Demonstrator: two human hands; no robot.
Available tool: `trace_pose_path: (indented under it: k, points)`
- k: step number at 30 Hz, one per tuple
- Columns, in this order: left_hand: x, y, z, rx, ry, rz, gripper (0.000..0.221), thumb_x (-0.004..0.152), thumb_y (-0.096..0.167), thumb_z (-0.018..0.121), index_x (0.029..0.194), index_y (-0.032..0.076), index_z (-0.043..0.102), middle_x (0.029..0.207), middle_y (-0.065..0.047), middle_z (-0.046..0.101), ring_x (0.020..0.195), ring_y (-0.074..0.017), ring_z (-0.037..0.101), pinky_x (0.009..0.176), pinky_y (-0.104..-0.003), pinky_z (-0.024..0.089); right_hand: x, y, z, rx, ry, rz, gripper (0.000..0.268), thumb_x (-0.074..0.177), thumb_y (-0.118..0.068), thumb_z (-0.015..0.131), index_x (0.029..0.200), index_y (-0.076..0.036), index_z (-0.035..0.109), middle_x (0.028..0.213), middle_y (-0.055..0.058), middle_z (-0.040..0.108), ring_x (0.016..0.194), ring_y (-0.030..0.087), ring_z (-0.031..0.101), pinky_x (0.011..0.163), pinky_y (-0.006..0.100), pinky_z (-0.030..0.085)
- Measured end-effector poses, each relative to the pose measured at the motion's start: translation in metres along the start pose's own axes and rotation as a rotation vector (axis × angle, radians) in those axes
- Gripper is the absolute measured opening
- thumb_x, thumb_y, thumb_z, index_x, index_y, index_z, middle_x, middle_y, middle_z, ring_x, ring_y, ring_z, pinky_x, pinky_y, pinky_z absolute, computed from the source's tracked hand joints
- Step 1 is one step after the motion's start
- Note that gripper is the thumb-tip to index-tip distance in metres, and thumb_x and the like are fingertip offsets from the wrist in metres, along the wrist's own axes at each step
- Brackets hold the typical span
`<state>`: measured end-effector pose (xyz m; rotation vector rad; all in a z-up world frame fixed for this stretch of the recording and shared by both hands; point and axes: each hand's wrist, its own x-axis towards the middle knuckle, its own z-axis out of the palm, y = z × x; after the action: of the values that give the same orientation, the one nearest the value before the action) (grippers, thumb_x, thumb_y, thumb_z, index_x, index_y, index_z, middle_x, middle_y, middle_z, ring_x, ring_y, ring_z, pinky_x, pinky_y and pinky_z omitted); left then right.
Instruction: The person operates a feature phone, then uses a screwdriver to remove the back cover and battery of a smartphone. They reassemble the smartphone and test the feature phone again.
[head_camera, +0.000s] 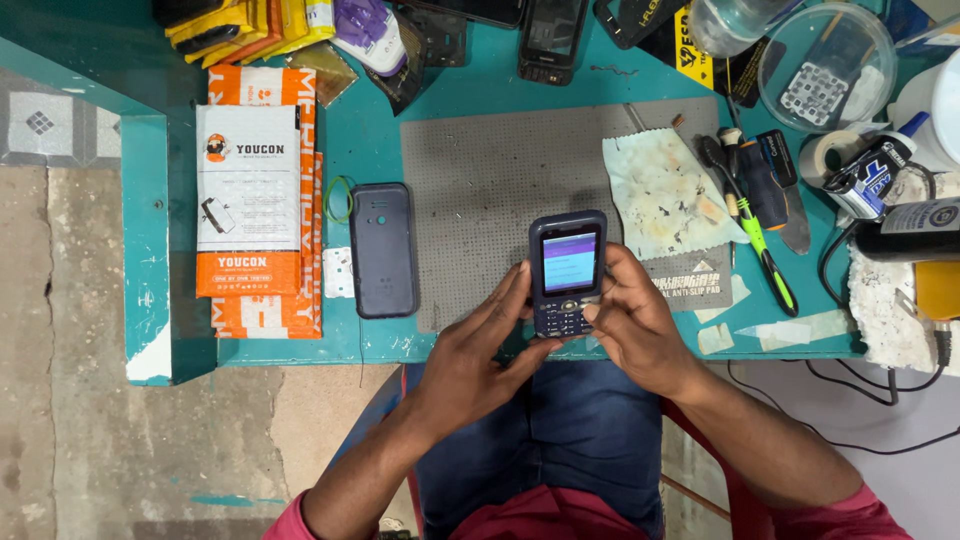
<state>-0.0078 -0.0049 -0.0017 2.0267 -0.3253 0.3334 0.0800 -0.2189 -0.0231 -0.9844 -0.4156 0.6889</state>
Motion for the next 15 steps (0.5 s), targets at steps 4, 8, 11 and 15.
trace_pose_path:
  k: [4,8,11,15]
  points:
    - [0.0002,0.0000,0.0000,0.002,0.003,0.006,0.090,0.089,0.015,0.085,0.160,0.001,0.030,0.157,-0.025,0.048,0.115,-0.0262,0.075,0.092,-0.035,0.066,-0.0015,0.0023,-0.0025,0.010,0.005,-0.002,0.059,0.101,0.009,0.043,0.157,0.001,0.029,0.136,0.017,0.059,0.109,0.013,0.062,0.094,0.030,0.054]
    - [-0.0006,-0.0012,0.0007,0.010,0.003,0.016,0.090,0.090,0.015,0.085,0.160,0.002,0.030,0.157,-0.025,0.048,0.116,-0.0262,0.075,0.094,-0.035,0.066,0.0004,0.0007,-0.0001,-0.013,0.011,-0.001,0.057,0.099,0.008,0.042,0.154,0.001,0.029,0.134,0.016,0.058,0.113,0.014,0.063,0.096,0.032,0.055]
    - [0.0003,-0.0012,0.0009,0.008,0.002,0.011,0.091,0.088,0.016,0.086,0.159,0.001,0.031,0.157,-0.025,0.049,0.114,-0.0263,0.075,0.092,-0.035,0.066,0.0018,-0.0003,0.0001,-0.016,0.012,0.005,0.057,0.098,0.008,0.042,0.153,0.000,0.029,0.134,0.016,0.058,0.113,0.014,0.063,0.096,0.032,0.055]
    - [-0.0003,0.0000,0.0008,-0.002,0.012,0.000,0.090,0.088,0.016,0.086,0.159,0.000,0.032,0.156,-0.025,0.050,0.114,-0.0271,0.075,0.092,-0.036,0.065,-0.0003,0.0017,-0.0018,-0.011,0.022,0.011,0.057,0.099,0.009,0.043,0.154,0.001,0.029,0.134,0.016,0.059,0.104,0.011,0.062,0.093,0.029,0.054]
